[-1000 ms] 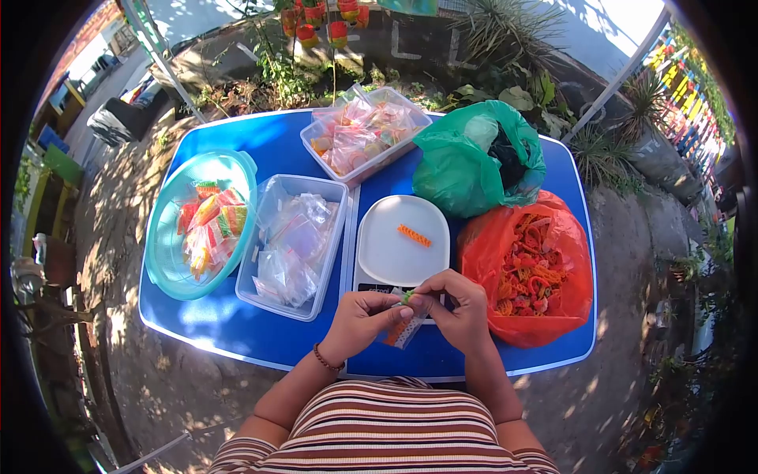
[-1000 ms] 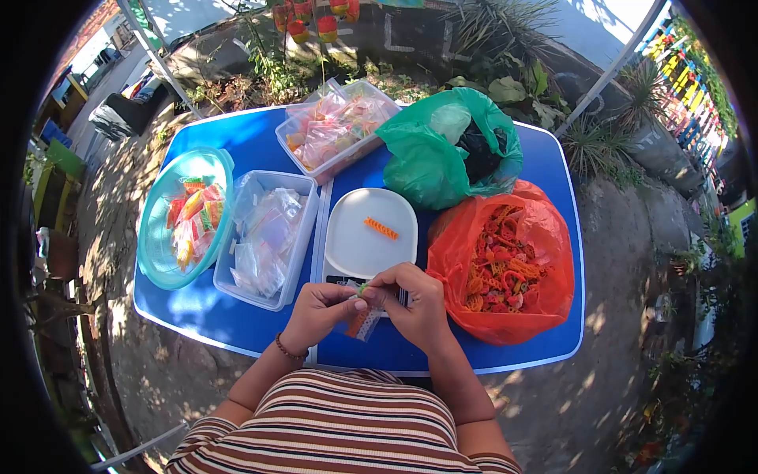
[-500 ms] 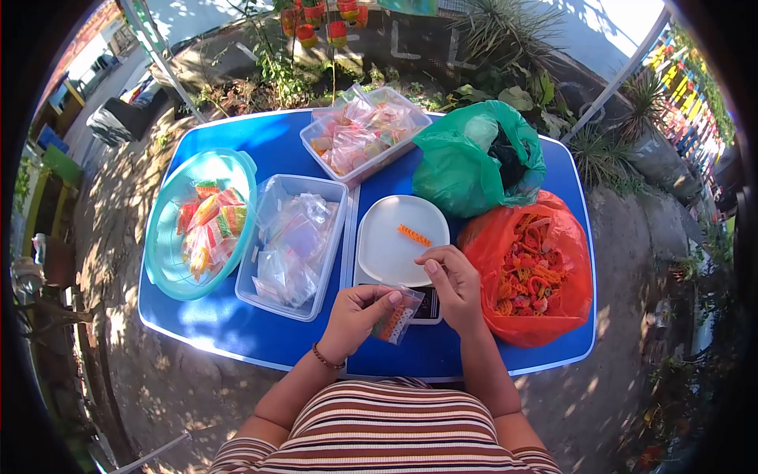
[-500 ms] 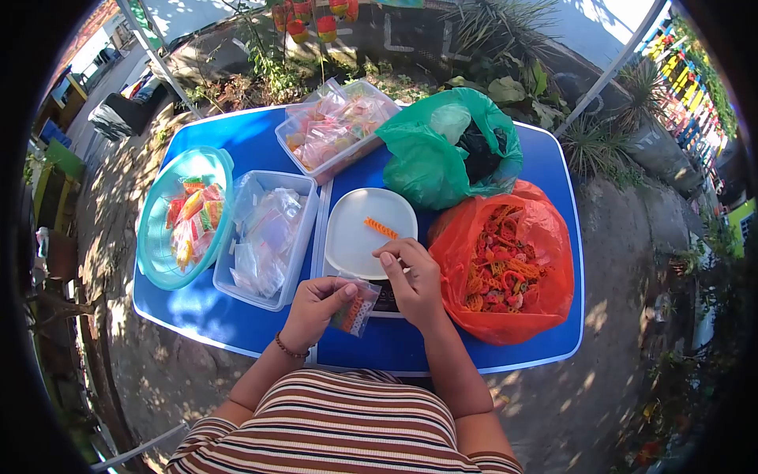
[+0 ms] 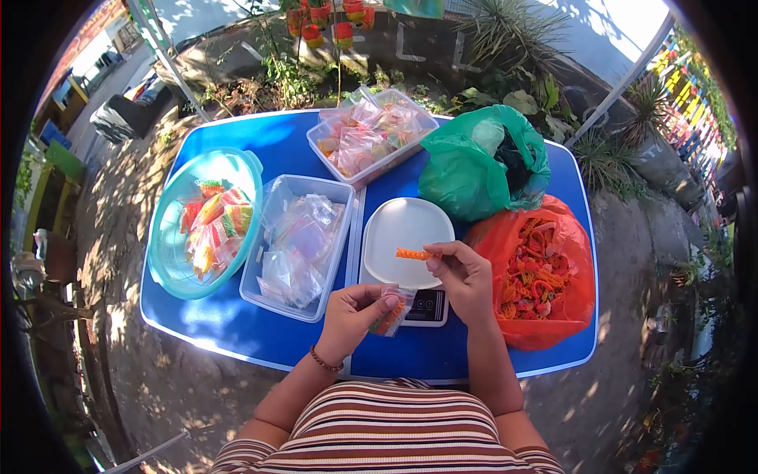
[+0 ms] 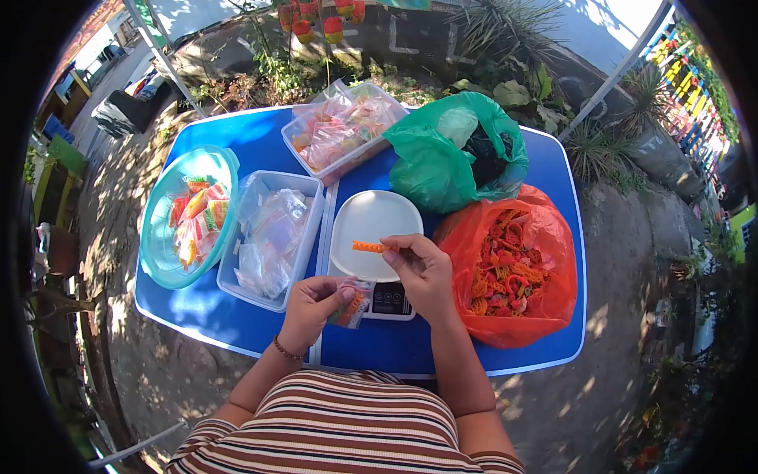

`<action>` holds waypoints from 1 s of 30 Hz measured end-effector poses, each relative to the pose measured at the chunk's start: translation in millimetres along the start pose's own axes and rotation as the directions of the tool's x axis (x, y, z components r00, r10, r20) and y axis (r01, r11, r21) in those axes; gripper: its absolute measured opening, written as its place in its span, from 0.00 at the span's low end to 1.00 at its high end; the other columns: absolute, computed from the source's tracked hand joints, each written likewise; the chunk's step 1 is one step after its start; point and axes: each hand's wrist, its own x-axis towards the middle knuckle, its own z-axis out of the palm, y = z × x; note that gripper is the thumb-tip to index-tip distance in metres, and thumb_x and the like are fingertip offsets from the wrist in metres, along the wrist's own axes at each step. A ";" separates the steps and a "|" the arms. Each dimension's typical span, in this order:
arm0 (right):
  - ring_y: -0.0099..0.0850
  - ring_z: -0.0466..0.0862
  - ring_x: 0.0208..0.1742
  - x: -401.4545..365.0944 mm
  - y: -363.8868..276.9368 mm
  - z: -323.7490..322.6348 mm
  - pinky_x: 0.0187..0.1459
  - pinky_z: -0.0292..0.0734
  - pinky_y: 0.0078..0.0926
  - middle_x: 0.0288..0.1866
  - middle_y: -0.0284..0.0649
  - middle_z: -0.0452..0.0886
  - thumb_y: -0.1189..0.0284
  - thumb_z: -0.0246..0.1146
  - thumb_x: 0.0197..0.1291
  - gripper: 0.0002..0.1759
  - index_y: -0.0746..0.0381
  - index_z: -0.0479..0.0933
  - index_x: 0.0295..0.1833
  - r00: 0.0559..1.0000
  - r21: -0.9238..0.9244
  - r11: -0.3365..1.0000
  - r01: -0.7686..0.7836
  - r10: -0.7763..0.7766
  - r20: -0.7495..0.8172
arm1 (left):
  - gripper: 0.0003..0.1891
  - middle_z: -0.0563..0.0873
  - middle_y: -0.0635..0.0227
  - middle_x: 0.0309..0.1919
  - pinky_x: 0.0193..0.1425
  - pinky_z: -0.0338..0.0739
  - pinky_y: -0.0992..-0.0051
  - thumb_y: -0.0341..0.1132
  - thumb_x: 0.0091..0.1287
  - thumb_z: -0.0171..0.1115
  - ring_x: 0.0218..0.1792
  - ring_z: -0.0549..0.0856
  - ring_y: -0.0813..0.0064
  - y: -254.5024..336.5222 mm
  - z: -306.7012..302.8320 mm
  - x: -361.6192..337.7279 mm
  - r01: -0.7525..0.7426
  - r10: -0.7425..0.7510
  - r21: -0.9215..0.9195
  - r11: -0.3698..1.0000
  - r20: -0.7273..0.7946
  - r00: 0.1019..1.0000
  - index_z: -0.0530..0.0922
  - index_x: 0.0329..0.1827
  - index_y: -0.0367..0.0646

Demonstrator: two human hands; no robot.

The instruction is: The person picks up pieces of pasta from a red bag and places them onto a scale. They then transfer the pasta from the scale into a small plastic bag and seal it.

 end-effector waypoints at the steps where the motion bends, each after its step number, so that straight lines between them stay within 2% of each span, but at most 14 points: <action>1: 0.20 0.82 0.45 -3.7 -3.4 -2.1 0.45 0.78 0.18 0.44 0.38 0.84 0.84 0.66 0.68 0.11 0.68 0.86 0.54 1.000 0.223 0.975 -0.011 0.008 0.015 | 0.16 0.93 0.57 0.46 0.54 0.86 0.75 0.33 0.73 0.72 0.47 0.91 0.76 -0.1 0.8 0.1 -0.013 0.013 0.000 1.000 -0.003 1.000 0.86 0.57 0.31; 4: 0.19 0.82 0.39 -9.3 -16.7 -8.9 0.41 0.76 0.17 0.42 0.36 0.85 0.84 0.67 0.66 0.15 0.67 0.86 0.57 0.994 0.170 0.981 0.094 -0.103 0.043 | 0.16 0.94 0.58 0.45 0.50 0.87 0.76 0.33 0.72 0.73 0.44 0.92 0.78 1.0 4.2 2.1 -0.052 0.052 0.004 0.999 0.000 0.999 0.86 0.56 0.32; 7: 0.18 0.82 0.38 -14.8 -25.2 -21.2 0.42 0.77 0.16 0.41 0.35 0.86 0.84 0.67 0.67 0.14 0.68 0.85 0.57 0.970 -0.232 0.959 0.164 -0.113 0.216 | 0.16 0.94 0.59 0.44 0.48 0.86 0.78 0.34 0.72 0.73 0.42 0.91 0.80 2.4 6.9 2.6 -0.080 0.079 0.026 0.996 0.023 0.997 0.87 0.56 0.33; 10: 0.18 0.83 0.39 -18.0 -36.0 -20.3 0.43 0.79 0.16 0.39 0.36 0.87 0.84 0.70 0.65 0.12 0.70 0.85 0.53 0.966 -0.329 0.931 0.159 -0.078 0.247 | 0.16 0.93 0.61 0.43 0.46 0.85 0.80 0.35 0.73 0.72 0.41 0.90 0.82 2.2 7.3 3.1 -0.083 0.079 0.081 0.993 0.059 0.995 0.87 0.56 0.33; 13: 0.19 0.86 0.40 -21.0 -21.5 -11.1 0.43 0.80 0.17 0.39 0.36 0.88 0.83 0.73 0.62 0.09 0.70 0.84 0.47 0.998 0.019 1.000 -0.014 0.013 0.056 | 0.16 0.93 0.64 0.42 0.45 0.84 0.81 0.37 0.74 0.70 0.40 0.89 0.84 4.1 9.2 2.4 -0.047 0.034 0.139 0.989 0.098 0.995 0.88 0.56 0.33; 15: 0.20 0.87 0.42 -22.4 -17.5 -7.8 0.43 0.82 0.18 0.40 0.38 0.88 0.83 0.74 0.61 0.08 0.70 0.83 0.45 0.999 -0.006 1.000 0.028 -0.028 0.043 | 0.16 0.93 0.65 0.41 0.46 0.83 0.81 0.38 0.76 0.68 0.40 0.88 0.84 5.5 12.0 1.0 -0.040 0.019 0.166 0.985 0.128 0.992 0.88 0.56 0.33; 19: 0.22 0.88 0.43 -30.1 -10.9 3.9 0.45 0.83 0.19 0.42 0.40 0.89 0.83 0.74 0.61 0.09 0.69 0.83 0.45 0.992 -0.049 0.991 0.127 -0.127 -0.011 | 0.18 0.92 0.63 0.45 0.51 0.83 0.79 0.39 0.79 0.65 0.45 0.88 0.82 1.8 14.4 0.6 -0.029 0.026 0.039 0.999 0.084 0.996 0.86 0.59 0.32; 22: 0.21 0.87 0.45 -35.1 -2.2 17.5 0.49 0.81 0.19 0.43 0.40 0.87 0.86 0.72 0.63 0.09 0.70 0.80 0.47 0.990 0.171 0.978 0.115 -0.100 -0.096 | 0.19 0.92 0.61 0.49 0.55 0.83 0.78 0.40 0.80 0.63 0.48 0.88 0.81 -1.5 13.3 2.5 0.015 -0.011 -0.070 0.997 0.056 0.998 0.85 0.61 0.31; 25: 0.22 0.88 0.44 -34.6 2.4 17.3 0.46 0.83 0.19 0.42 0.40 0.88 0.83 0.75 0.60 0.07 0.68 0.84 0.43 0.997 0.286 0.958 0.031 -0.011 -0.072 | 0.20 0.91 0.59 0.52 0.57 0.83 0.78 0.40 0.80 0.63 0.50 0.88 0.80 -1.1 14.4 3.1 0.023 -0.016 -0.130 0.991 0.050 0.999 0.84 0.62 0.30; 28: 0.26 0.87 0.43 -34.0 -2.8 8.7 0.48 0.81 0.25 0.40 0.41 0.88 0.80 0.75 0.61 0.06 0.66 0.86 0.42 0.996 0.025 1.000 0.012 -0.014 0.086 | 0.19 0.91 0.59 0.53 0.58 0.82 0.77 0.39 0.80 0.62 0.50 0.87 0.79 0.8 13.2 2.1 0.051 -0.043 -0.125 0.991 0.060 0.997 0.84 0.62 0.30; 30: 0.31 0.84 0.45 -27.9 -11.2 5.7 0.50 0.79 0.30 0.41 0.41 0.87 0.76 0.75 0.60 0.06 0.65 0.87 0.42 0.980 -0.180 0.971 0.158 -0.132 0.147 | 0.19 0.91 0.59 0.53 0.58 0.83 0.77 0.39 0.80 0.62 0.50 0.87 0.79 -3.1 13.9 3.8 0.022 -0.014 -0.134 0.991 0.061 0.998 0.84 0.62 0.30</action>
